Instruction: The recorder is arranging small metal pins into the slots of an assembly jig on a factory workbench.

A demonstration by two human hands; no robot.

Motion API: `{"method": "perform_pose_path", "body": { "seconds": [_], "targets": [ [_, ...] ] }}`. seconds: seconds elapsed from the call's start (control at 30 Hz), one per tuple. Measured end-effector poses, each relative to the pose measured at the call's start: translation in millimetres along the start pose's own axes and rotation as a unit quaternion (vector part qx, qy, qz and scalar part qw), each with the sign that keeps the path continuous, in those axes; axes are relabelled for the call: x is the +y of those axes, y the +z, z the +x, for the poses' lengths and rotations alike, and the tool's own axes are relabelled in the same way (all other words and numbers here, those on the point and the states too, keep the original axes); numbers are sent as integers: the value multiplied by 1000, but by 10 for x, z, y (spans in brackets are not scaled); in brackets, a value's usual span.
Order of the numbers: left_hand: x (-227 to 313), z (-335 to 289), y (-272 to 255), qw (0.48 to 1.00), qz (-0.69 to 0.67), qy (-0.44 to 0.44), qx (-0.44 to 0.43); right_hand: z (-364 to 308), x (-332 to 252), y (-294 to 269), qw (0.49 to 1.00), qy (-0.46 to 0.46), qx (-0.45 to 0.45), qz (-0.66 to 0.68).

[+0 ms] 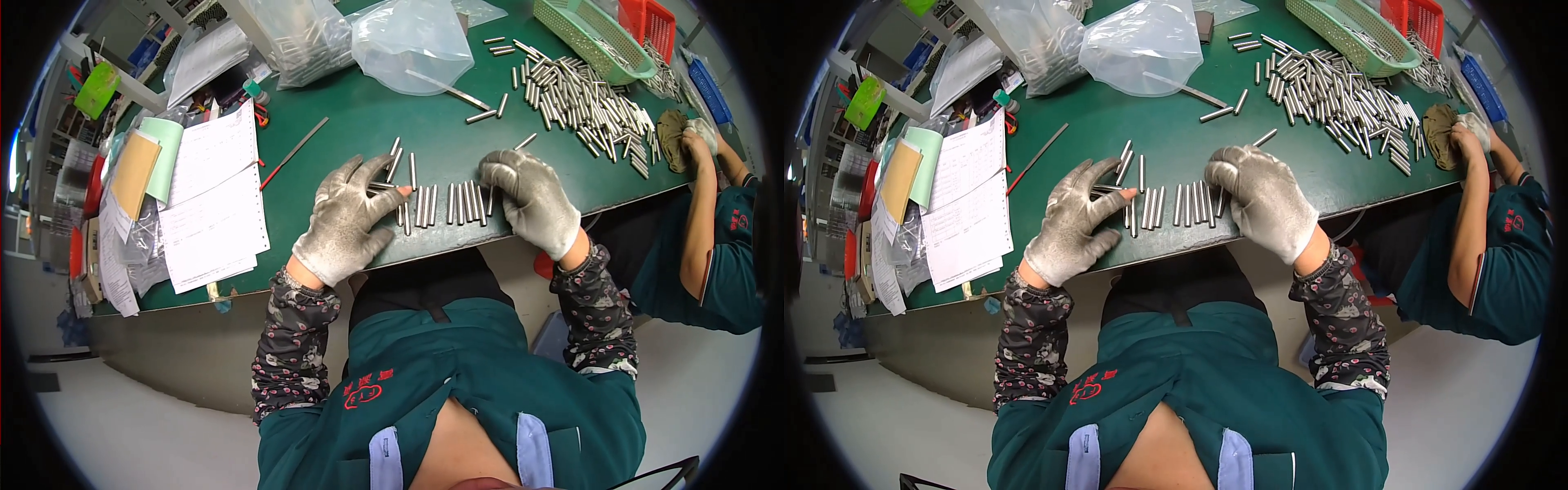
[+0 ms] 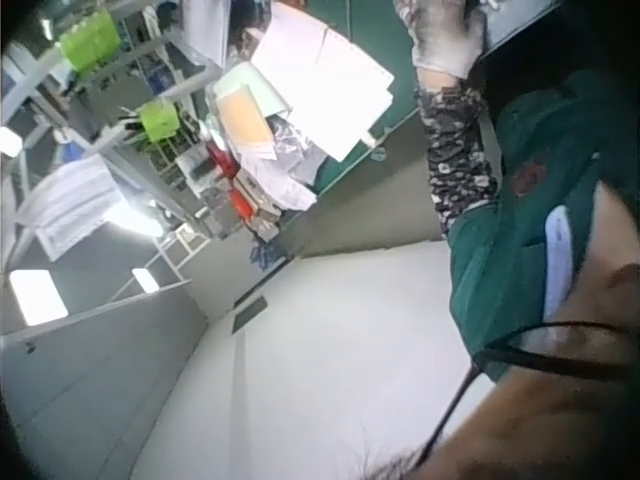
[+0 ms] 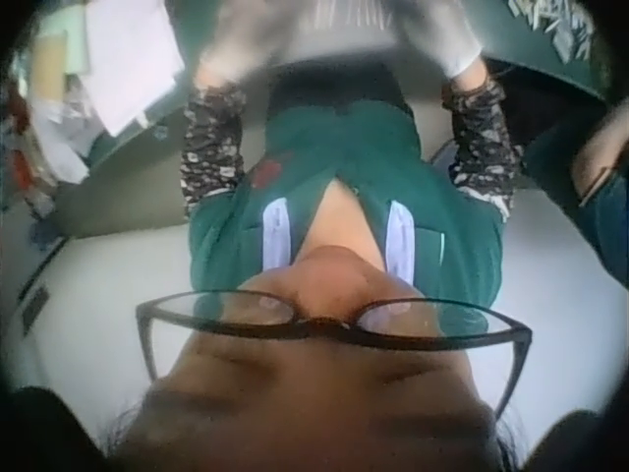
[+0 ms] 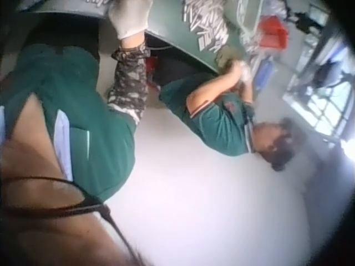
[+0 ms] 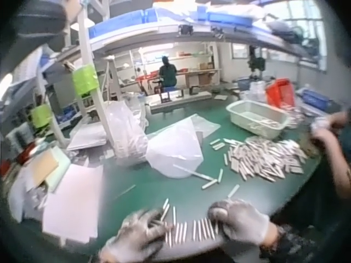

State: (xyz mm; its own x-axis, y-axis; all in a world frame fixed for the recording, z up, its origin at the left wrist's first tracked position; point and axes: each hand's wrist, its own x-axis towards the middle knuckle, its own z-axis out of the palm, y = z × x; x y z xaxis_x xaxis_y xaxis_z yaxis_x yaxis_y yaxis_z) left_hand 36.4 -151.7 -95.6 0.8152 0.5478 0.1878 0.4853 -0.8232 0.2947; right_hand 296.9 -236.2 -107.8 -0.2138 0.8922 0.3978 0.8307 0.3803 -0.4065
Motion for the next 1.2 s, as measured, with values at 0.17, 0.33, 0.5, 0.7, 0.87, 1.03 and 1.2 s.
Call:
{"method": "perform_pose_path", "body": {
  "seconds": [0.17,0.33,0.5,0.7,0.87,1.03,1.2],
  "targets": [
    [5,58,51,996,33,54,57,418,-106,69,995,-92,-32,-22],
    [23,57,49,996,11,49,69,855,-146,279,969,-151,-151,-128],
    [42,84,54,997,49,38,49,997,5,314,942,-157,-197,-222],
    [138,82,-9,994,108,-4,16,649,212,67,994,-77,7,-81],
    [129,17,64,996,59,-36,64,30,76,-207,976,195,20,-94],
    [200,62,149,988,62,-87,115,-126,-97,3,970,203,11,-131],
    [282,152,229,978,97,-139,121,-29,-111,-64,982,182,-47,26]
  ]
}}
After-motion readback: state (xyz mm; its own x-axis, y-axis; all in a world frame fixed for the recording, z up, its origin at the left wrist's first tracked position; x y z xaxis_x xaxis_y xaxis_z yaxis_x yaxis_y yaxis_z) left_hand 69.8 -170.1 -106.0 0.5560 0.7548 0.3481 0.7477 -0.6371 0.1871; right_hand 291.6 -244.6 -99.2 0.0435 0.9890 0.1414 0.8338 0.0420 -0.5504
